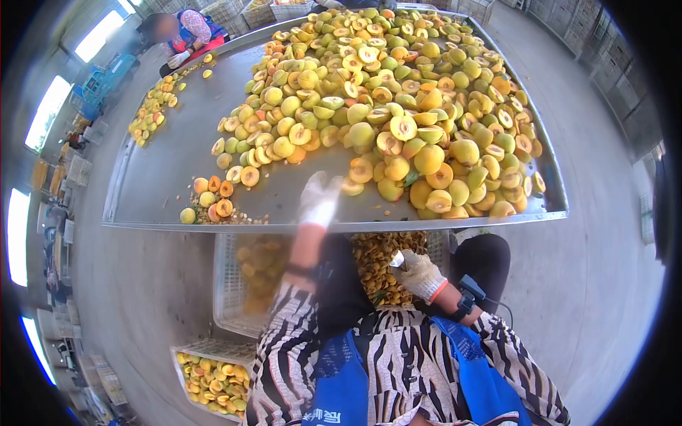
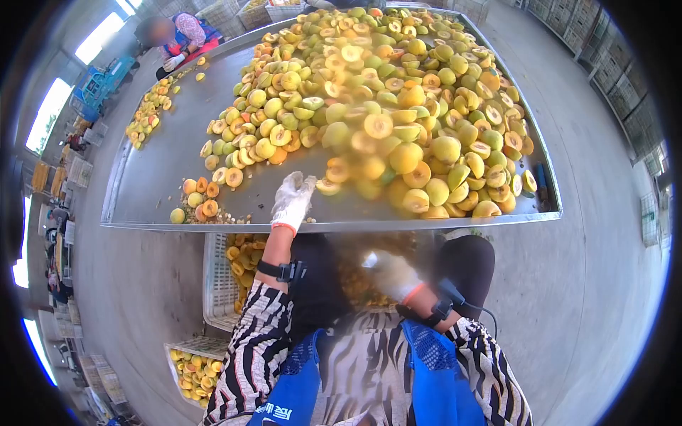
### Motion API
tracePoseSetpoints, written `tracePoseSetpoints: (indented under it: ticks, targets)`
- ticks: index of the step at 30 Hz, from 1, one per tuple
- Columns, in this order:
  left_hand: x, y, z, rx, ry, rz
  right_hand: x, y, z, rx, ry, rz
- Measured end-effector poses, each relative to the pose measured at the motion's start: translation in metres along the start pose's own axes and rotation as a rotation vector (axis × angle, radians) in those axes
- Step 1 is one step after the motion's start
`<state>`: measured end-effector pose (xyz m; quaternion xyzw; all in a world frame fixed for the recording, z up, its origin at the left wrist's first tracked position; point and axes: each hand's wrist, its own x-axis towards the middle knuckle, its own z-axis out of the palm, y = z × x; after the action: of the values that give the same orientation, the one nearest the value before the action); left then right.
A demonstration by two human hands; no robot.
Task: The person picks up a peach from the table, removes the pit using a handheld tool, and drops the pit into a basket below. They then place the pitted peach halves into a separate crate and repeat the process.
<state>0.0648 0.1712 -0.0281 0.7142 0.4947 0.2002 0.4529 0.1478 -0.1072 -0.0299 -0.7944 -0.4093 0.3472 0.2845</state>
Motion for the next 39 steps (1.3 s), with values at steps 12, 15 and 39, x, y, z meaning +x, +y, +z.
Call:
tracePoseSetpoints:
  ticks: [12, 15, 39]
  targets:
    - [-0.049, 0.025, 0.008, -0.43, -0.136, -0.087, -0.016, -0.011, -0.016, 0.197, 0.112, 0.044]
    - [-0.09, 0.027, 0.004, -0.813, -0.192, -0.085, -0.017, -0.032, -0.02, 0.512, 0.108, 0.043]
    - [-0.183, 0.018, 0.018, -1.188, -0.337, -0.168, -0.063, -0.079, -0.02, -0.198, 0.027, -0.178]
